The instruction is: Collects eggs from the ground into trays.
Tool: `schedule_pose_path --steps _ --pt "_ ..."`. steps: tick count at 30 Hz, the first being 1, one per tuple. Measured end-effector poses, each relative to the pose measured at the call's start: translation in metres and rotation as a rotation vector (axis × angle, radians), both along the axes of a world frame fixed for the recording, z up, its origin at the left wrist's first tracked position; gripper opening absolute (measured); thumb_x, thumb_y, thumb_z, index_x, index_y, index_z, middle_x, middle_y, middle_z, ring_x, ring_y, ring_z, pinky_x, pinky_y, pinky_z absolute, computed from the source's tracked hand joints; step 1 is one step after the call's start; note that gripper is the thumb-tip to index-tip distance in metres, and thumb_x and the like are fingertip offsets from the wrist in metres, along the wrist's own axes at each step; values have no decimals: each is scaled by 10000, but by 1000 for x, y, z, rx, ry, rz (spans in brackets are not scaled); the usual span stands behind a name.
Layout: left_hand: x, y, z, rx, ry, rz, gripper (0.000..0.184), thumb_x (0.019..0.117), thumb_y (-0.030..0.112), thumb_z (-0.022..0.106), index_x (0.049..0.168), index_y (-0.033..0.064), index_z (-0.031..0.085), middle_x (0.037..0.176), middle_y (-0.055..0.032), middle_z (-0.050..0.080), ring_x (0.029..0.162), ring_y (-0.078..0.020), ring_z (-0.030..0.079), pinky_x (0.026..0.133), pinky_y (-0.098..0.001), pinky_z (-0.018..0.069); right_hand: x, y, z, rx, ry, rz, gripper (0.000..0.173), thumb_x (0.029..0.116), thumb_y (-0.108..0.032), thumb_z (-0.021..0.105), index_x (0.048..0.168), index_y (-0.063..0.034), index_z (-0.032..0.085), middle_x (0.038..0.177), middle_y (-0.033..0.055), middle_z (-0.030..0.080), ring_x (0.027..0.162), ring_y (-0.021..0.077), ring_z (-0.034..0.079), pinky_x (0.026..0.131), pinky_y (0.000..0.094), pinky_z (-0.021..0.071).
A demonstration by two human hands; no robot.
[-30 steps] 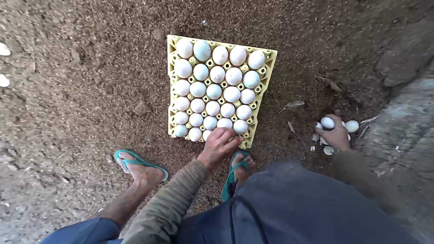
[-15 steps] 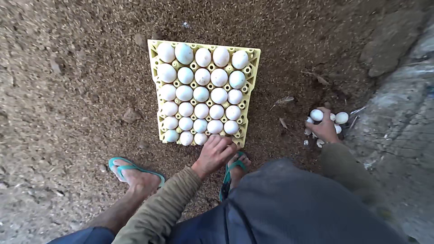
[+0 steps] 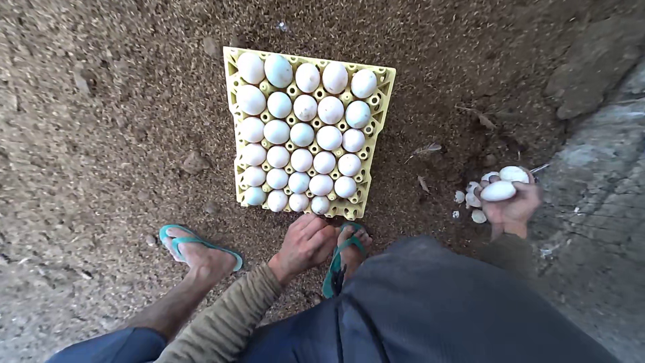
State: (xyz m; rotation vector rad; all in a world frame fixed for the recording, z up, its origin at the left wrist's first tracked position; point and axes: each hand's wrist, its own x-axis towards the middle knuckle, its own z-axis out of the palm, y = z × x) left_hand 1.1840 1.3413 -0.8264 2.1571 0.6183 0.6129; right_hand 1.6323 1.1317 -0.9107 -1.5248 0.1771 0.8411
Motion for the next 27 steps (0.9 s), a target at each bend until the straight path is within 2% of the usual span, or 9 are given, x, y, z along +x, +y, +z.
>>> schedule_pose_path --steps 2,4,7,10,13,17,19,22,27 --pt "-4 18 10 -13 -20 84 71 1002 182 612 982 115 603 807 -65 578 759 -192 592 717 -300 522 -24 24 24 117 93 171 317 1040 -450 363 1224 -275 553 788 0 675 597 155 640 509 314 554" --pt "-11 44 17 3 -6 213 63 991 191 615 986 138 580 815 -45 579 765 -153 608 702 -289 538 -61 55 49 78 103 439 362 972 -497 535 1282 -311 513 786 -16 686 551 133 632 474 289 544" --pt "-27 92 21 69 85 433 141 1016 167 587 1097 62 541 889 -67 601 811 -111 616 751 -293 545 -133 95 78 -29 39 915 580 919 -363 647 1418 -176 418 963 24 702 693 120 674 600 305 596" --pt "-36 139 19 59 188 640 336 1047 165 532 1216 -122 486 979 -176 614 836 -140 596 759 -310 520 -198 124 92 -123 -272 1355 671 891 -357 732 1378 30 482 1093 172 704 932 219 711 836 429 601" --pt "-48 168 12 -147 357 827 427 1060 246 482 1318 -94 466 1115 -179 610 940 -141 615 840 -305 527 -234 142 97 -306 -472 1646 669 942 -543 652 1350 -18 577 1055 195 736 948 371 729 837 588 568" --pt "-63 176 -11 -604 493 859 537 1088 459 353 1428 56 456 1295 -177 583 1082 -241 615 909 -485 511 -232 143 96 -337 -546 1530 733 902 -618 670 1338 -31 603 939 169 723 823 343 709 753 554 569" --pt "-62 177 -21 -771 487 821 566 1091 503 302 1392 69 505 1284 -116 576 1077 -189 599 925 -467 505 -209 133 84 -285 -481 1255 582 898 -471 752 1224 2 660 802 118 692 700 240 668 683 457 577" --pt "-50 179 -30 -831 481 836 561 1102 458 279 1311 49 601 1196 -66 635 1010 -118 619 916 -378 505 -144 113 62 -528 -323 908 328 988 -309 675 1151 -26 643 955 152 683 804 246 666 737 465 569" --pt "-37 181 -34 -796 491 899 529 1102 399 315 1228 5 644 1076 -72 660 916 -84 622 869 -337 514 -65 55 5 -964 -347 528 443 961 -307 668 1292 -31 567 1216 296 622 1075 472 624 842 667 502"
